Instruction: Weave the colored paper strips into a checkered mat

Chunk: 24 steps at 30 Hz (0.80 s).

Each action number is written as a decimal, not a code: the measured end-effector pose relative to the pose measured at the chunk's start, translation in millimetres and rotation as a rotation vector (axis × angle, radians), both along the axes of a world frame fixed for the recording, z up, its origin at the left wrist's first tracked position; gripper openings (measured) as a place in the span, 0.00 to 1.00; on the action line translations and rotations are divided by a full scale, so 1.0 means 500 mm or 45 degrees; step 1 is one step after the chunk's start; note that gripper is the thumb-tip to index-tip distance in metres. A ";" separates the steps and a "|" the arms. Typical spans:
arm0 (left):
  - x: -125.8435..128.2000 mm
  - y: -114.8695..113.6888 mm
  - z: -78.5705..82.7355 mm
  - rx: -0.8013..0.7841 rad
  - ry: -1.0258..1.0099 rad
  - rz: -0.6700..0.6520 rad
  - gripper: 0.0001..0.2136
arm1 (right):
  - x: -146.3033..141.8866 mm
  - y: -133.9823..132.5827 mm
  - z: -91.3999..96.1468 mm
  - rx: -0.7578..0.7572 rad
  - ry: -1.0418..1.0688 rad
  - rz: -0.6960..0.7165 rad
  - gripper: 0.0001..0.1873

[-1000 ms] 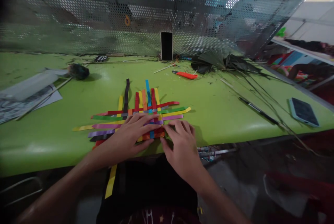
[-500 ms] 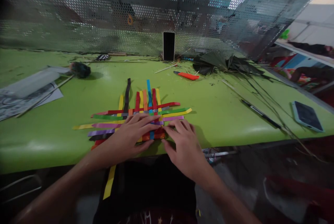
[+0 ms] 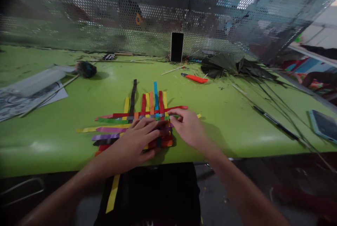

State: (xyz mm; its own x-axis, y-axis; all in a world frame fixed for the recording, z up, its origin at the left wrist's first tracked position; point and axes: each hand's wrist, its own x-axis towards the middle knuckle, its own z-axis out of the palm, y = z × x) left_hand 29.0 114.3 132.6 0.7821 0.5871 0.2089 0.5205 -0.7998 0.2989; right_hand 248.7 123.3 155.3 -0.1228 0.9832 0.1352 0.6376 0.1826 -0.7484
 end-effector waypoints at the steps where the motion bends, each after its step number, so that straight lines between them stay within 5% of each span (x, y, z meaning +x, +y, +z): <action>1: 0.000 0.000 0.001 -0.009 0.000 0.000 0.13 | 0.001 -0.001 0.004 -0.052 0.068 0.014 0.12; 6: -0.002 0.001 0.001 -0.027 -0.011 -0.009 0.12 | 0.004 -0.001 0.032 -0.325 0.256 -0.012 0.13; 10: -0.002 0.002 -0.002 -0.006 -0.023 -0.025 0.14 | 0.004 0.000 0.040 -0.384 0.162 -0.015 0.14; 18: -0.001 0.000 -0.001 0.071 -0.007 -0.041 0.16 | -0.005 -0.015 0.022 -0.029 -0.077 0.199 0.14; 24: 0.000 0.002 -0.004 0.059 -0.023 -0.050 0.12 | -0.009 -0.016 0.021 -0.081 -0.085 0.171 0.15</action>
State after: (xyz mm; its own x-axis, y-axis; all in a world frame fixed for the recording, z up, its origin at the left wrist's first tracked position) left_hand 28.9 115.1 130.8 0.8000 0.5454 0.2499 0.4833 -0.8327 0.2701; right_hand 243.9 115.3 165.8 -0.2600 0.9637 0.0602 0.6593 0.2227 -0.7182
